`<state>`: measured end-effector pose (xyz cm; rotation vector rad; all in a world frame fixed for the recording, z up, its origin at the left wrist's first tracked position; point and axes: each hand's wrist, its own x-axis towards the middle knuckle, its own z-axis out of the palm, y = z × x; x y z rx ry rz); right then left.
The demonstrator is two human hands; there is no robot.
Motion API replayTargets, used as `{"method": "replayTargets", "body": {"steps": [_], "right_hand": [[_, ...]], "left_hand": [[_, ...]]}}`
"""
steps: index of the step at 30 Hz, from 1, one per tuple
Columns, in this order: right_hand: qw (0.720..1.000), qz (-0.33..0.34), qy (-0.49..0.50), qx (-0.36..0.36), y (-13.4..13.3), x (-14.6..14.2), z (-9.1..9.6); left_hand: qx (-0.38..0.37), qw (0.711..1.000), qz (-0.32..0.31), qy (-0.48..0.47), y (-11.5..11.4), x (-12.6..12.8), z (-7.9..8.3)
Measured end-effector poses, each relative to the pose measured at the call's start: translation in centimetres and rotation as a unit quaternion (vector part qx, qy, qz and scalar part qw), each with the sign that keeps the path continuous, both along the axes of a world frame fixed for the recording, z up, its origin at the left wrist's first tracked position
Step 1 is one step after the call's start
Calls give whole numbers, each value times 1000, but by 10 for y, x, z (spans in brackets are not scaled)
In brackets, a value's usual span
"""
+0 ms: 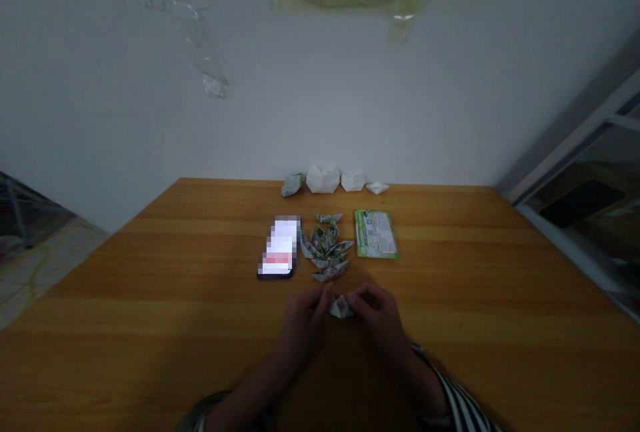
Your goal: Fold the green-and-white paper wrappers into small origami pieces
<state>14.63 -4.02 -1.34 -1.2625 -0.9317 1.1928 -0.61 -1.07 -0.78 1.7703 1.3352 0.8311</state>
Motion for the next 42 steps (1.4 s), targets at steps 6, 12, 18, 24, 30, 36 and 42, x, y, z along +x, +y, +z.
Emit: {"method": "replayTargets", "body": {"steps": [6, 12, 18, 24, 30, 36, 42], "right_hand": [[999, -43, 20, 25, -1, 2, 1], [994, -97, -19, 47, -2, 4, 0], [991, -91, -66, 71, -9, 1, -3], [988, -69, -8, 138, -15, 0, 0], [990, -71, 15, 124, -18, -1, 2], [988, -26, 9, 149, -15, 8, 1], [941, 158, -195, 225, -4, 29, 16]], "left_hand": [[-34, 993, 44, -103, 0, 1, 5], [-8, 985, -100, -138, -1, -3, 11], [58, 988, -114, -86, -5, -5, 10], [56, 986, -77, -136, -12, -6, 10], [-59, 951, 7, -302, -14, 4, 11], [-37, 966, 6, -255, -12, 1, 13], [9, 982, -61, -181, -8, -6, 17]]}}
